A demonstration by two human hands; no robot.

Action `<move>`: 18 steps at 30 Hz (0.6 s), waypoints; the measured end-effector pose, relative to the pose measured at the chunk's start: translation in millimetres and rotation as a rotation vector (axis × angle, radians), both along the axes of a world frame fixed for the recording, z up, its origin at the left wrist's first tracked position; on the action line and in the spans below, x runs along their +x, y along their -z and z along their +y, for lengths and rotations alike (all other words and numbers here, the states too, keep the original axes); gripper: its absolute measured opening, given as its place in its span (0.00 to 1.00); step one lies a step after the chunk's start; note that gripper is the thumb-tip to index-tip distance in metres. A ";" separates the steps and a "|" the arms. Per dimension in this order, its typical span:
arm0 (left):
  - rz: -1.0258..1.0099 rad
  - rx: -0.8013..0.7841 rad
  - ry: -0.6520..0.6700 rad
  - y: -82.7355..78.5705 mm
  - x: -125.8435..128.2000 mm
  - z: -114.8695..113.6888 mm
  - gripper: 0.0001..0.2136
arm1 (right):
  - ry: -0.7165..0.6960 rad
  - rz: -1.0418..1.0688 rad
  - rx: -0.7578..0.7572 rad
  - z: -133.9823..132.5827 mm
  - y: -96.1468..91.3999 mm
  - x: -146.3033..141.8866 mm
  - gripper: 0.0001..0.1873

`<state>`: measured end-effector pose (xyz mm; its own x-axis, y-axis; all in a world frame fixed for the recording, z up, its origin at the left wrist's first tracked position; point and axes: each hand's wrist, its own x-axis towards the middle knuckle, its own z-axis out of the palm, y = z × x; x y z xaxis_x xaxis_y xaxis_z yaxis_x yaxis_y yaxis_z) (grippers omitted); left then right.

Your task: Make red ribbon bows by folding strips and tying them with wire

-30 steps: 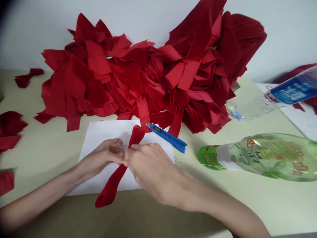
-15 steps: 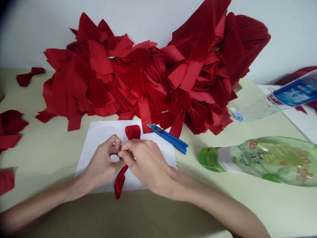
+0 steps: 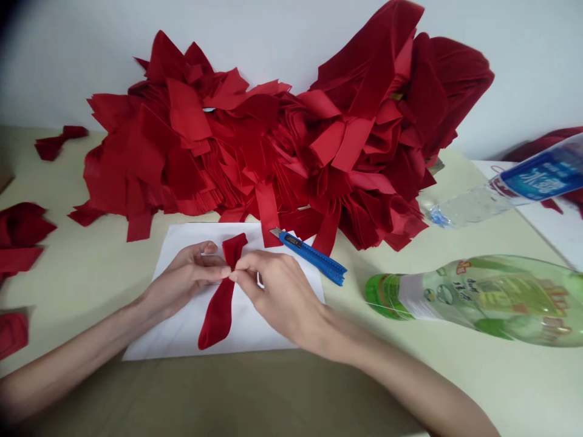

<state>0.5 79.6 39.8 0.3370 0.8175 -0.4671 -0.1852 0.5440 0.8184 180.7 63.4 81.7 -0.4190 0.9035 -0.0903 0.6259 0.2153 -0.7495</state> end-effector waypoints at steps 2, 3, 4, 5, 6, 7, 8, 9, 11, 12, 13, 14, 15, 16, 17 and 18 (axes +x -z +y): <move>-0.061 -0.051 -0.003 1.1 -1.9 2.2 0.19 | -0.009 0.060 -0.064 5.9 0.2 4.1 0.11; -0.087 -0.069 0.001 1.4 -2.4 3.2 0.18 | -0.016 0.093 -0.105 8.2 0.3 5.9 0.11; -0.107 -0.084 0.009 1.5 -2.6 4.2 0.18 | -0.022 0.126 -0.149 10.1 0.6 7.5 0.11; -0.122 -0.096 0.019 1.5 -2.8 5.3 0.17 | -0.023 0.155 -0.195 11.7 0.9 9.0 0.10; -0.134 -0.107 0.034 1.6 -2.9 6.2 0.16 | -0.024 0.178 -0.237 13.1 1.3 10.3 0.10; -0.144 -0.115 0.050 1.7 -3.1 7.1 0.15 | -0.026 0.200 -0.276 14.4 1.8 11.6 0.11; -0.153 -0.122 0.068 1.8 -3.3 7.9 0.14 | -0.030 0.221 -0.309 15.7 2.5 12.8 0.11; -0.162 -0.127 0.088 1.9 -3.5 8.5 0.13 | -0.036 0.240 -0.337 17.1 3.4 13.9 0.11; -0.195 -0.125 0.129 2.3 -4.0 8.9 0.13 | -0.055 0.273 -0.379 20.2 5.8 15.9 0.11; -0.227 -0.118 0.153 2.4 -4.0 8.5 0.12 | -0.067 0.286 -0.398 21.9 7.0 16.7 0.11; -0.271 -0.108 0.181 2.4 -3.9 7.8 0.11 | -0.090 0.300 -0.417 23.5 8.0 17.4 0.10; -0.322 -0.097 0.212 2.2 -3.6 6.6 0.10 | -0.126 0.318 -0.435 25.1 8.8 17.8 0.10; -0.373 -0.087 0.242 1.9 -3.1 5.1 0.09 | -0.180 0.342 -0.453 26.6 9.2 18.1 0.10; -0.416 -0.079 0.269 1.3 -2.3 3.0 0.08 | -0.248 0.369 -0.474 28.0 9.3 18.5 0.10; -0.448 -0.077 0.294 0.6 -1.4 0.6 0.08 | -0.321 0.395 -0.497 29.2 9.2 18.8 0.11; -0.468 -0.086 0.319 -0.3 -0.3 -2.3 0.08 | -0.384 0.419 -0.519 30.3 9.1 19.2 0.10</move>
